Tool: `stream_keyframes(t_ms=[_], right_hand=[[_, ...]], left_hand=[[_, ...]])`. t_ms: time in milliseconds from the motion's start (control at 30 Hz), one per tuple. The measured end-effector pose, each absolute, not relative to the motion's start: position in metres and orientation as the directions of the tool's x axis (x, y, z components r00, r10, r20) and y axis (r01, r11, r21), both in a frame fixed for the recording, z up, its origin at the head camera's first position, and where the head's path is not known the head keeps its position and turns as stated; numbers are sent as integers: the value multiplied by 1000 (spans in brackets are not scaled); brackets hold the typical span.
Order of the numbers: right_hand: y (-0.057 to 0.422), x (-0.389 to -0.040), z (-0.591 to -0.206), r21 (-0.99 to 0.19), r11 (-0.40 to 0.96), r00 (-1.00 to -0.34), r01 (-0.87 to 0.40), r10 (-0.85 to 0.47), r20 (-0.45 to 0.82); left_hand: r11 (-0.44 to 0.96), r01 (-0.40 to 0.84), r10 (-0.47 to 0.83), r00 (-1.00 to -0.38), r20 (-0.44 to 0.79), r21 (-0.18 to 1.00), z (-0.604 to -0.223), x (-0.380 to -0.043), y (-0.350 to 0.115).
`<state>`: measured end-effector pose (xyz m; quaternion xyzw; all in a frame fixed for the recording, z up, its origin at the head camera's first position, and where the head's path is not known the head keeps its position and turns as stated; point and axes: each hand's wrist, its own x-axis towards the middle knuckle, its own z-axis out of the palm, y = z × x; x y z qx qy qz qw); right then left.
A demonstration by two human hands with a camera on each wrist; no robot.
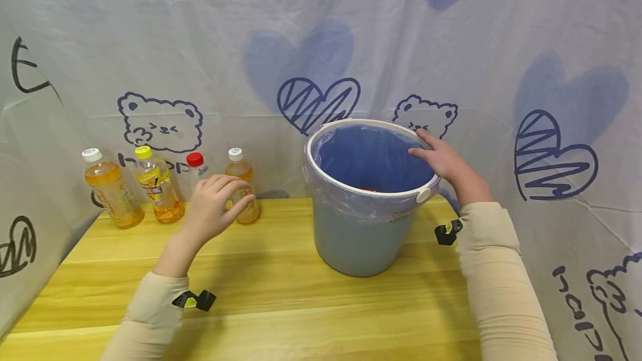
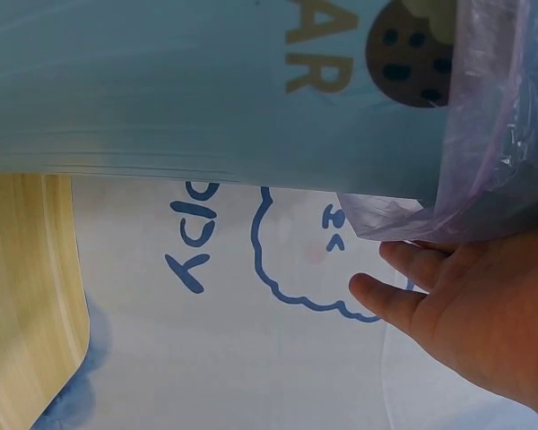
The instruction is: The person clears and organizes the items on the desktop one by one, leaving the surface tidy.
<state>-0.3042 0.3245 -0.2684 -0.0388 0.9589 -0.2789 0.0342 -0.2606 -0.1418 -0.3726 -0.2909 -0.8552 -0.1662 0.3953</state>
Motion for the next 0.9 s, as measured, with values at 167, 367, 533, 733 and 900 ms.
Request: stream_keyframes(t_ms=[167,367,533,733,900], right_hand=[[326,-304,-269,-544,836,-994,-64,-100,-38],[326,-305,-270,-545,836,-994,-69,-104,-34],[326,-305,-269,-544,836,-994,-67,-104,-37],[327,-304,-269,-534,843,-994,-69,-106,-39],[325,-303,-268,-514,854,-993,-77,-111,-35]], left_hand=[[790,610,346,-527,776,61,-378,-261,-159],[828,555,298,-553,778,78,-383,-263,-181],[855,503,233,-592,772,127,-385,-266,-199],[883,435,167,-644,746,178,-385,-270,-216],[900,383,120,-679,724,210,-386,-274,-228]])
